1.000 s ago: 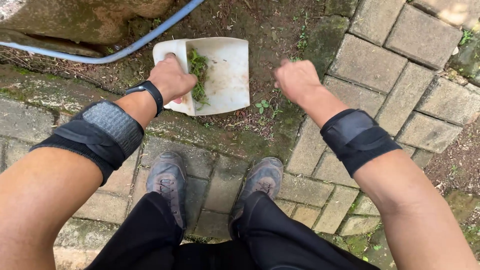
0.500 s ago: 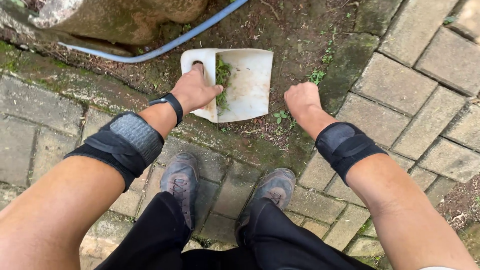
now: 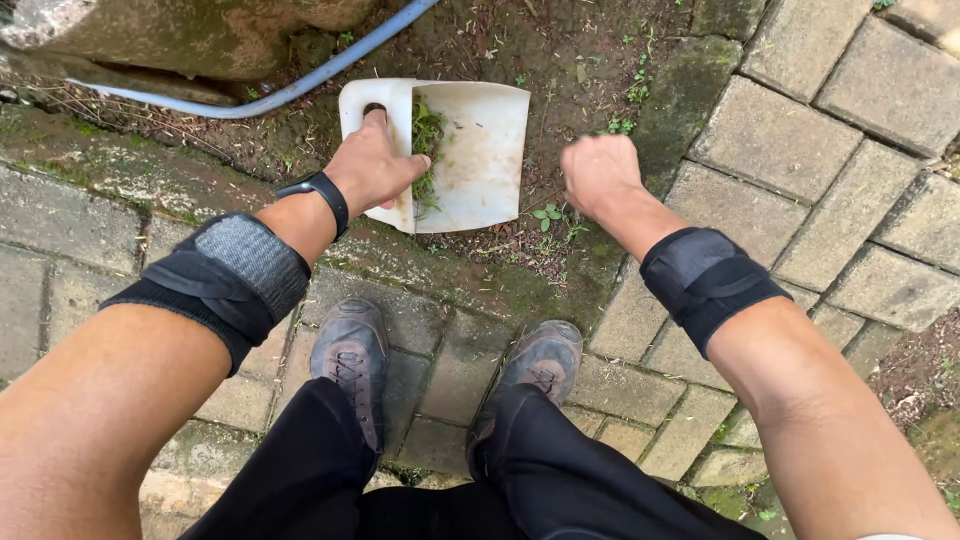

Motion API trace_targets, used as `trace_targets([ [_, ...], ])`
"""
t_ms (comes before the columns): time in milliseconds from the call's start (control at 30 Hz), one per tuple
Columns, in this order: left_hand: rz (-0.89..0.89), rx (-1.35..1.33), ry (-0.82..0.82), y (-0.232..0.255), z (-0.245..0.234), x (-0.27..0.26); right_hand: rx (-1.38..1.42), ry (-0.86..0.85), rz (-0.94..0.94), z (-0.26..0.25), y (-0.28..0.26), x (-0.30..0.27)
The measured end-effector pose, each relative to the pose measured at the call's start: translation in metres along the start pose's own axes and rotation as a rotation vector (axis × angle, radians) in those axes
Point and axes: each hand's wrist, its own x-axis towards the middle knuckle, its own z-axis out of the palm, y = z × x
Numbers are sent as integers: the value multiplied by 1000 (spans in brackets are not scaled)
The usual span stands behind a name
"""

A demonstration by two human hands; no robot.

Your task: Picking small weeds and grass from around the base of a banana tree and placing them in a small plastic container.

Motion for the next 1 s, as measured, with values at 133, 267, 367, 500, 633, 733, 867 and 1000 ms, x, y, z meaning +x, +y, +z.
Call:
trace_targets([
  [133,33,5,-1,-10,9,10,564,384,-105,-43,-20,-10],
  [267,-75,-58,-58,11,-3,-7,777,350,-250,-61,-35,-6],
  [367,-92,-81,-28,14,-9,-12,782,209,-75,-65,-28,-17],
  [500,1,13,18,-6,-4,-2,272,35,-25,-29,-20,-21],
  [633,42,39,-3,-18,4,8,-113,-204,-135,-7,-39,-29],
  [733,170,17,96,-44,24,29,-114,-173,-186,15,-50,-22],
  [867,31,-56,18,-3,3,-11,-115,-166,-191,41,-49,-2],
  [1000,32,-93,-2,-1,1,-14,-126,-232,-197,40,-47,3],
])
